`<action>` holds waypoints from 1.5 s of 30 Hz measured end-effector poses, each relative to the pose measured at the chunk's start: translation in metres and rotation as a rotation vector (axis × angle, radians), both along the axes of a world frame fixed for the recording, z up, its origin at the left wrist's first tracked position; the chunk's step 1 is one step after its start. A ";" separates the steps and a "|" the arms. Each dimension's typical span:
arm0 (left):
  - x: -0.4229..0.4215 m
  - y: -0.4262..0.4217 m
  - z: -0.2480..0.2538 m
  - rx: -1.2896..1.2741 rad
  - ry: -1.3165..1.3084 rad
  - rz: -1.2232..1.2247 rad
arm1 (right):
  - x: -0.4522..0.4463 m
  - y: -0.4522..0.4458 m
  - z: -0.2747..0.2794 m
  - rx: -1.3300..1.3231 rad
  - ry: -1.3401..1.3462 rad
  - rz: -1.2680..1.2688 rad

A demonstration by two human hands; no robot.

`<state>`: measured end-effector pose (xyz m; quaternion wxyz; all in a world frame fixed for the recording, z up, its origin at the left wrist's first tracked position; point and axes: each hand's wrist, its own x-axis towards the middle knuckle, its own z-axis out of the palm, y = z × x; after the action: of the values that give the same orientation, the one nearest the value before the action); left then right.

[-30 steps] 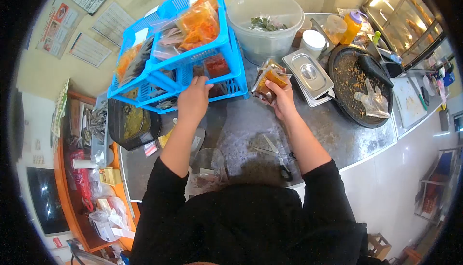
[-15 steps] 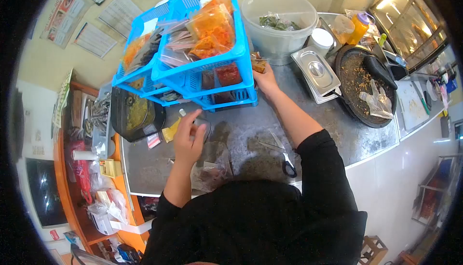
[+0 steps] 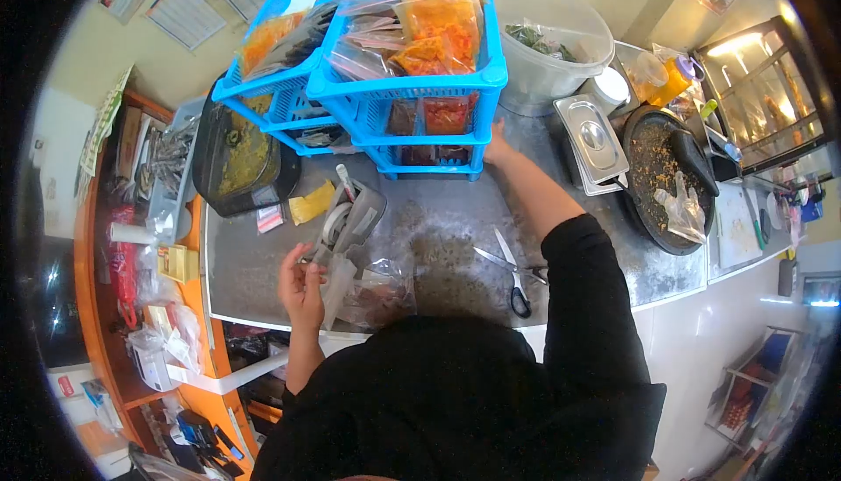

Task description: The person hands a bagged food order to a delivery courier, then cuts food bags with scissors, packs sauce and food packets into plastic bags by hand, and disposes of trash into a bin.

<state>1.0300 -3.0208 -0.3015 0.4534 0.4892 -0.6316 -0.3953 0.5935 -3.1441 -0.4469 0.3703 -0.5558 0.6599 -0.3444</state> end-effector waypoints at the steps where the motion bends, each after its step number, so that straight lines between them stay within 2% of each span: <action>1: 0.000 0.000 -0.001 -0.012 0.002 -0.001 | 0.004 0.003 0.010 -0.006 0.090 0.037; 6: 0.006 -0.002 -0.001 -0.074 -0.028 -0.073 | 0.008 0.010 0.063 -0.035 0.500 0.181; 10: 0.017 0.004 0.004 -0.065 -0.008 -0.069 | 0.007 0.017 0.060 -0.140 0.814 0.229; 13: 0.026 0.014 0.006 -0.060 0.011 0.053 | -0.001 0.014 0.095 0.089 0.755 0.272; 15: 0.040 0.022 0.007 -0.201 -0.206 0.116 | -0.001 0.021 0.098 0.254 0.707 0.318; 17: 0.050 0.033 0.014 -0.275 -0.359 0.198 | -0.004 0.043 0.086 -0.021 0.242 -0.057; 18: 0.058 0.039 0.006 -0.169 -0.341 0.278 | 0.003 0.054 0.082 -0.236 0.065 -0.252; 19: 0.067 0.046 -0.007 -0.063 -0.319 0.356 | 0.015 0.076 0.074 -0.518 -0.015 -0.535; 20: 0.074 0.053 -0.015 0.045 -0.297 0.429 | 0.043 0.101 0.079 -0.674 -0.019 -0.720; 21: 0.077 0.059 -0.017 0.131 -0.374 0.463 | 0.068 0.123 0.081 -0.717 0.007 -0.720; 23: 0.096 0.069 -0.044 0.428 -0.515 0.277 | 0.125 0.157 0.082 -0.582 -0.238 -0.404; 24: 0.107 0.074 -0.062 0.574 -0.584 0.175 | 0.152 0.167 0.090 -0.413 -0.244 -0.253; 25: 0.113 0.078 -0.078 0.671 -0.591 0.023 | 0.172 0.170 0.098 -0.388 -0.148 -0.018; 26: 0.109 0.079 -0.077 0.751 -0.504 -0.015 | 0.190 0.171 0.103 -0.361 -0.052 0.215; 28: 0.088 0.080 -0.071 0.899 -0.328 -0.087 | 0.218 0.166 0.104 -0.213 0.003 0.450; 29: 0.082 0.083 -0.075 0.864 -0.317 -0.047 | 0.225 0.164 0.094 -0.130 0.091 0.506; 31: 0.074 0.084 -0.089 0.785 -0.293 0.030 | 0.235 0.159 0.070 0.029 0.271 0.611; 34: 0.057 0.089 -0.097 0.844 0.110 -0.025 | 0.242 0.174 0.080 0.213 0.304 0.702; 35: 0.052 0.089 -0.095 0.885 0.133 -0.042 | 0.242 0.182 0.087 0.214 0.192 0.722; 37: 0.044 0.092 -0.107 0.778 0.166 -0.095 | 0.241 0.196 0.101 0.211 -0.031 0.752; 40: 0.033 0.089 -0.096 0.694 0.123 -0.137 | 0.246 0.205 0.065 -0.040 -0.163 0.697; 43: 0.024 0.082 -0.090 0.674 0.087 -0.217 | 0.247 0.215 0.086 -0.158 -0.047 0.610; 45: 0.018 0.078 -0.079 0.744 0.107 -0.239 | 0.248 0.218 0.088 -0.133 -0.143 0.615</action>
<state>1.0480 -2.9425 -0.3801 0.2281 0.5219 -0.4731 -0.6721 0.8417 -2.9261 -0.3592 0.4651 -0.7266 0.4094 -0.2969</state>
